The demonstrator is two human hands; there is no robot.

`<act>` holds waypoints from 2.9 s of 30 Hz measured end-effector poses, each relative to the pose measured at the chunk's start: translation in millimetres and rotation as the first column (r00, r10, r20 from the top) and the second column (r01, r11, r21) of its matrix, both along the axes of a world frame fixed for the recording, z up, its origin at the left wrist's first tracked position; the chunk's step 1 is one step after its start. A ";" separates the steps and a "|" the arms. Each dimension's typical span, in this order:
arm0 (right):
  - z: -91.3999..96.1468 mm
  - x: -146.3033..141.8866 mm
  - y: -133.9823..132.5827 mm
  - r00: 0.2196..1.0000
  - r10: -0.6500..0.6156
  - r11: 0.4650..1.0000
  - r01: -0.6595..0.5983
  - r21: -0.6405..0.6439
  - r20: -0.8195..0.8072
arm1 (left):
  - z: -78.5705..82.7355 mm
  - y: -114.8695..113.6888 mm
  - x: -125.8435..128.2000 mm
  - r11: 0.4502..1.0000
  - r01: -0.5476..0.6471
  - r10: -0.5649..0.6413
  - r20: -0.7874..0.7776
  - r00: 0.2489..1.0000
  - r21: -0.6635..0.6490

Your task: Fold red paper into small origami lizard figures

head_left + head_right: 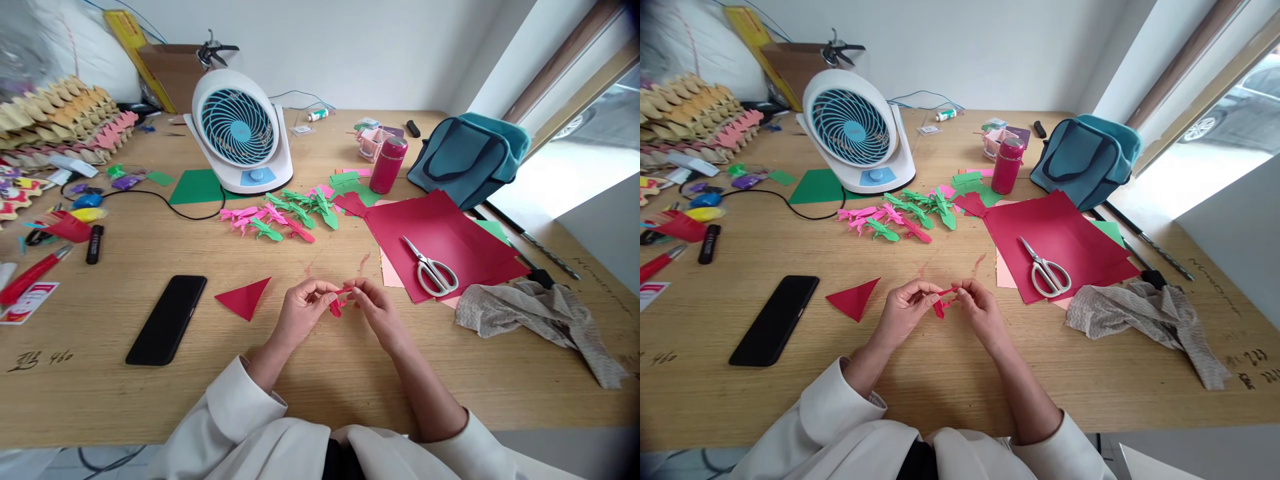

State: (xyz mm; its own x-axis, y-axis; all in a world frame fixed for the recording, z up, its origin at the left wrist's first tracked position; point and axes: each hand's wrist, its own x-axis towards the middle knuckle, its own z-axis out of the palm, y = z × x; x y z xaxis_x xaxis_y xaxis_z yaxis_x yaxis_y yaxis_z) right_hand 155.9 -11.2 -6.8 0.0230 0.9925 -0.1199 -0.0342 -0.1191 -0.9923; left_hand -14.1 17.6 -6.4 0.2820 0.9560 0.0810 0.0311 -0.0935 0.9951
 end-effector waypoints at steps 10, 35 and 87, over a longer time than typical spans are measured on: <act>-3.1 -8.9 -7.1 0.985 0.066 0.984 -0.091 0.153 0.158 | 0.2 -4.0 4.5 0.981 -0.023 0.027 0.019 0.999 -0.195; 2.5 -9.7 -7.8 0.932 -0.043 0.951 -0.072 0.301 0.359 | -9.2 -0.1 5.6 0.989 0.010 0.003 0.086 0.996 -0.148; 5.9 12.4 -2.1 0.985 0.130 0.991 -0.132 0.016 0.111 | 3.3 -1.1 -4.9 0.887 0.134 -0.018 -0.256 0.966 0.443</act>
State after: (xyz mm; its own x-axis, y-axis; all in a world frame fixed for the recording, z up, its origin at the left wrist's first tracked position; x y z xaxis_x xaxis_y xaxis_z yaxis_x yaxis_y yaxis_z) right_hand 168.3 -13.2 -1.0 -0.0955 0.9903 -0.1009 0.0889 -0.0925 -0.9917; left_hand -19.0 16.5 -3.1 0.4182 0.8051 0.4207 0.2357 -0.5435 0.8056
